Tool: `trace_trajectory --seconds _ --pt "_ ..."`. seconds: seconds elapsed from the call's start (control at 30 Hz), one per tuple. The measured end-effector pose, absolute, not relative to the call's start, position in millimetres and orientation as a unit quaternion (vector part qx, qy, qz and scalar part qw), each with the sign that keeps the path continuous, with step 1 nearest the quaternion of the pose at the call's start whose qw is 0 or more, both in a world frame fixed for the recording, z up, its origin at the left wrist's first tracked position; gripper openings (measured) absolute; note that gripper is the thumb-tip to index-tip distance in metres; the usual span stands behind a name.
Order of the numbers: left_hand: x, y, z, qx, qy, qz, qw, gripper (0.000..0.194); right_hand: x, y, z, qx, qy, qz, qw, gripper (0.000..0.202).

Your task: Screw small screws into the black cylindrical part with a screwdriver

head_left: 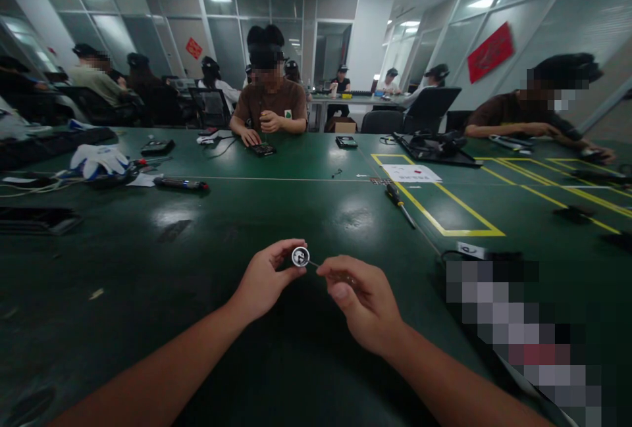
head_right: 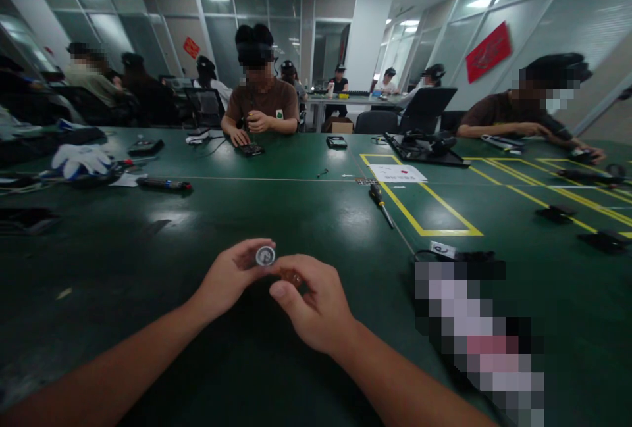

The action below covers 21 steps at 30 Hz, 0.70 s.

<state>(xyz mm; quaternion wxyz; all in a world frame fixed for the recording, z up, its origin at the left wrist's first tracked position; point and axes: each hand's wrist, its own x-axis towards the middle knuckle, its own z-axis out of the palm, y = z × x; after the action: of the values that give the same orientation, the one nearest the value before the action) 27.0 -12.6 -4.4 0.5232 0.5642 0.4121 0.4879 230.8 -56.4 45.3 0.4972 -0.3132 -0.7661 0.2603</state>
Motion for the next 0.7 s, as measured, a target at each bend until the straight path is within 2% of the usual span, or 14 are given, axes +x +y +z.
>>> trace_trajectory --seconds 0.1,0.3,0.47,0.7 --pt "26.9 -12.9 -7.3 0.586 0.412 0.478 0.509 0.042 229.8 -57.1 45.6 -0.334 -0.757 0.249 0.503 0.031" --pt "26.0 -11.9 -10.1 0.592 0.411 0.480 0.501 0.043 228.1 -56.0 37.3 -0.417 -0.684 0.280 0.528 0.022" --pt "26.6 -13.7 -7.7 0.603 0.416 0.475 0.488 0.042 227.0 -53.9 31.7 -0.430 -0.641 0.296 0.563 0.014" --pt "25.5 -13.1 -8.0 0.616 0.416 0.475 0.471 0.042 224.1 -52.8 38.8 -0.425 -0.638 0.299 0.568 0.017"
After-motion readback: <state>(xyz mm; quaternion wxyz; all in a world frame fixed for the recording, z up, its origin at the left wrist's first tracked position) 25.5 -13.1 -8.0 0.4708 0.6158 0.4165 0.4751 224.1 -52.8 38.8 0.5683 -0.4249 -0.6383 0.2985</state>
